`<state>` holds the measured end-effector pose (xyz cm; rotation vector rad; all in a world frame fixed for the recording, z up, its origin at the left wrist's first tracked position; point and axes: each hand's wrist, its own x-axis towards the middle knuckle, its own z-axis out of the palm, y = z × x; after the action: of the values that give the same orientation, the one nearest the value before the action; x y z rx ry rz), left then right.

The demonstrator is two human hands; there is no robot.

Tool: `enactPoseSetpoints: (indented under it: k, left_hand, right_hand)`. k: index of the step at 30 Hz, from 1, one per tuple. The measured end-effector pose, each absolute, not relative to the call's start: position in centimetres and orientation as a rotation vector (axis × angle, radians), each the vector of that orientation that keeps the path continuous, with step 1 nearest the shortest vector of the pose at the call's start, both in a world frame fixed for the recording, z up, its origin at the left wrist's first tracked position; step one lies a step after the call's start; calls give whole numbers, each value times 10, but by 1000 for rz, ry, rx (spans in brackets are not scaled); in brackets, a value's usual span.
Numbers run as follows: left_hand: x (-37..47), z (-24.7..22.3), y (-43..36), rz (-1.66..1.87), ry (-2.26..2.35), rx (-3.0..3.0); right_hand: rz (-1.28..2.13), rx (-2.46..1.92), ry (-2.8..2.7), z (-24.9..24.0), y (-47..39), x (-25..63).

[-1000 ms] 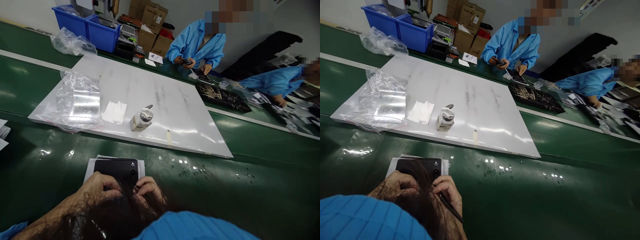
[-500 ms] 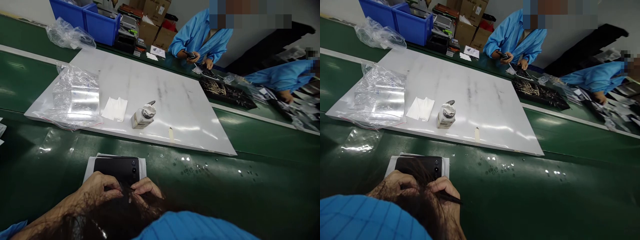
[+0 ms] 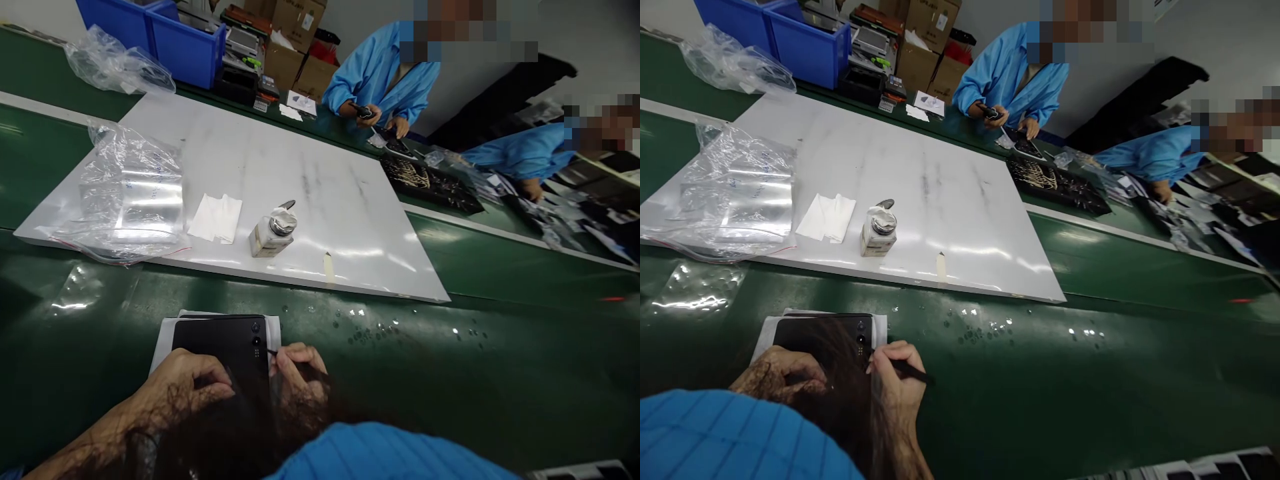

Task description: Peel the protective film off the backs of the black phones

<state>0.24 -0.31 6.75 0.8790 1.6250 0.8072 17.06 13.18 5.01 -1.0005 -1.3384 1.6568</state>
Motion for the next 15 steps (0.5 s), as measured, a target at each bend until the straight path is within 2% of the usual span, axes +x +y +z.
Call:
enactPoseSetpoints:
  k: [15]
  left_hand:
    - [7, 55, -9, 925, 1622, 902]
  right_hand:
    - [1644, -1105, -1266, 47, 141, 160]
